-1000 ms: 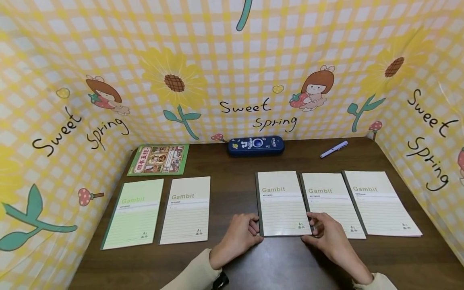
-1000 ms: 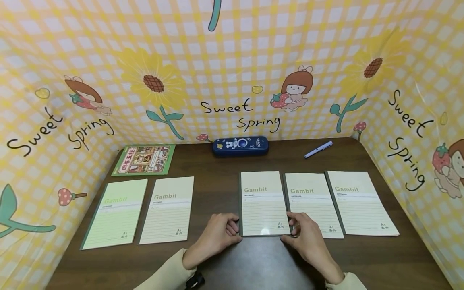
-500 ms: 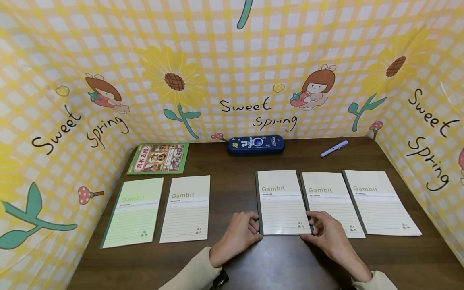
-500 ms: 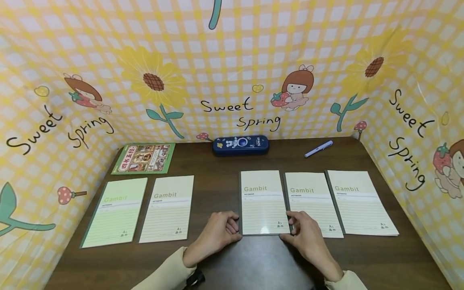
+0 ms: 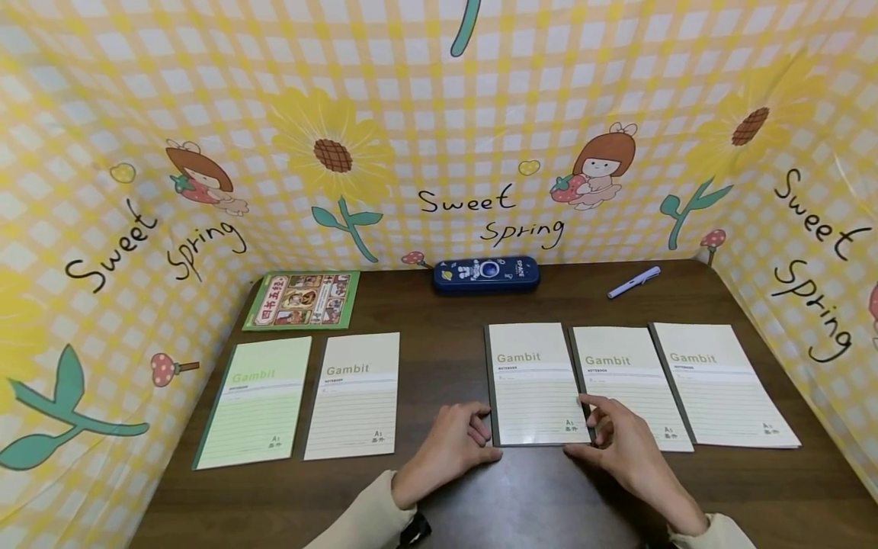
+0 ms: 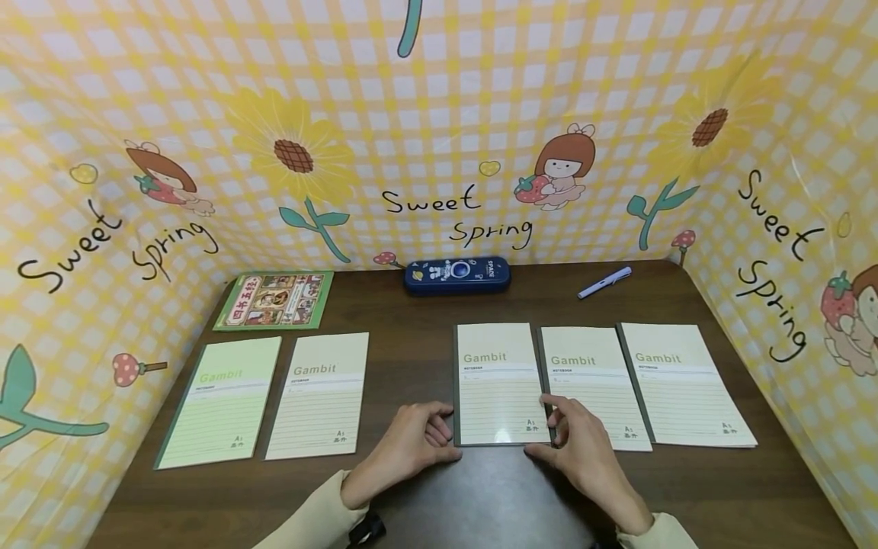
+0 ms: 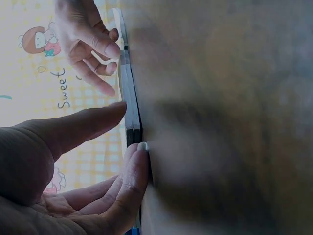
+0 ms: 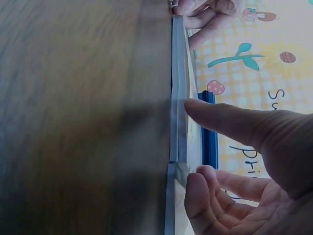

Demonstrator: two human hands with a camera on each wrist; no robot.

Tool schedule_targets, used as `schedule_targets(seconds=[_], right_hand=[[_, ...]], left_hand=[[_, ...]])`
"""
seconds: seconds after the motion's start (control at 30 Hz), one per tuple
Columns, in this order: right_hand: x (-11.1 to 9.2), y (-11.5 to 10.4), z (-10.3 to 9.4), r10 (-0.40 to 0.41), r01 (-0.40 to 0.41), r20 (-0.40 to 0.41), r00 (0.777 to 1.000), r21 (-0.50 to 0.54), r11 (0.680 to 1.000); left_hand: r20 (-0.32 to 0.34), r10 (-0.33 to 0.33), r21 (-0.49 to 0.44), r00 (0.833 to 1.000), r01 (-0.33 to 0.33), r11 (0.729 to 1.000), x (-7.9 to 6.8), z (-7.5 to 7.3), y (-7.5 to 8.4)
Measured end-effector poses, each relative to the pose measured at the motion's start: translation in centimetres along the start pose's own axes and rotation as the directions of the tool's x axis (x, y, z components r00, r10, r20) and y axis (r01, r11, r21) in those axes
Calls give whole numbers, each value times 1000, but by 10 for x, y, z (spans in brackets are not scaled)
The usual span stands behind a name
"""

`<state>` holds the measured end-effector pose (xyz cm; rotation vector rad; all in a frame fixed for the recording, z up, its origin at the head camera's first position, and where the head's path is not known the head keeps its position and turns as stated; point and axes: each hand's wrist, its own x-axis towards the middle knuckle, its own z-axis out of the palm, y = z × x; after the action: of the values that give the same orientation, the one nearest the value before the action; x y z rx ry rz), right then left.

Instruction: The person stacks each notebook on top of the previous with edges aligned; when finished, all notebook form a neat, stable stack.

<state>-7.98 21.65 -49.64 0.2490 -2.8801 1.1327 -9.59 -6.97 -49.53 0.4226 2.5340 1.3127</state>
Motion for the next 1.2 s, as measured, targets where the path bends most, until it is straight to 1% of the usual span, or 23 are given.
schedule_targets(seconds=[0.13, 0.2, 0.33, 0.43, 0.63, 0.77, 0.87, 0.97, 1.03, 1.13, 1.2], right_hand=[[2, -5, 5, -62, 64, -36, 997, 47, 997], [3, -9, 8, -80, 82, -38, 996, 67, 994], [7, -17, 18, -93, 93, 4, 996, 101, 991], [9, -25, 26, -129, 122, 41, 991, 139, 983], [17, -39, 43, -228, 208, 80, 970, 202, 957], [22, -48, 53, -279, 251, 105, 955, 222, 942], [24, -56, 60, -305, 273, 124, 944, 223, 936], [27, -63, 67, -320, 285, 154, 935, 212, 935], [28, -68, 71, -327, 294, 172, 929, 193, 936], [30, -75, 77, -339, 310, 201, 919, 162, 937], [32, -80, 82, -353, 327, 220, 909, 148, 933]], left_hand=[[13, -2, 15, 1000, 2, 1000, -6, -6, -1], [17, 4, 33, 1000, -5, 999, -10, -10, -2], [22, 18, 56, 1000, -19, 998, -16, -18, -3], [18, 23, 64, 1000, -24, 998, -20, -24, -5], [-24, 33, 78, 999, -31, 996, -34, -37, -13], [-85, 41, 123, 996, -31, 992, -43, -49, -20], [-141, 19, 141, 990, 1, 990, -49, -59, -25], [-194, -19, 121, 981, 43, 992, -55, -68, -31], [-225, -50, 90, 973, 72, 993, -60, -74, -35], [-269, -116, 38, 956, 131, 991, -69, -82, -41], [-301, -166, 14, 939, 178, 984, -75, -88, -44]])
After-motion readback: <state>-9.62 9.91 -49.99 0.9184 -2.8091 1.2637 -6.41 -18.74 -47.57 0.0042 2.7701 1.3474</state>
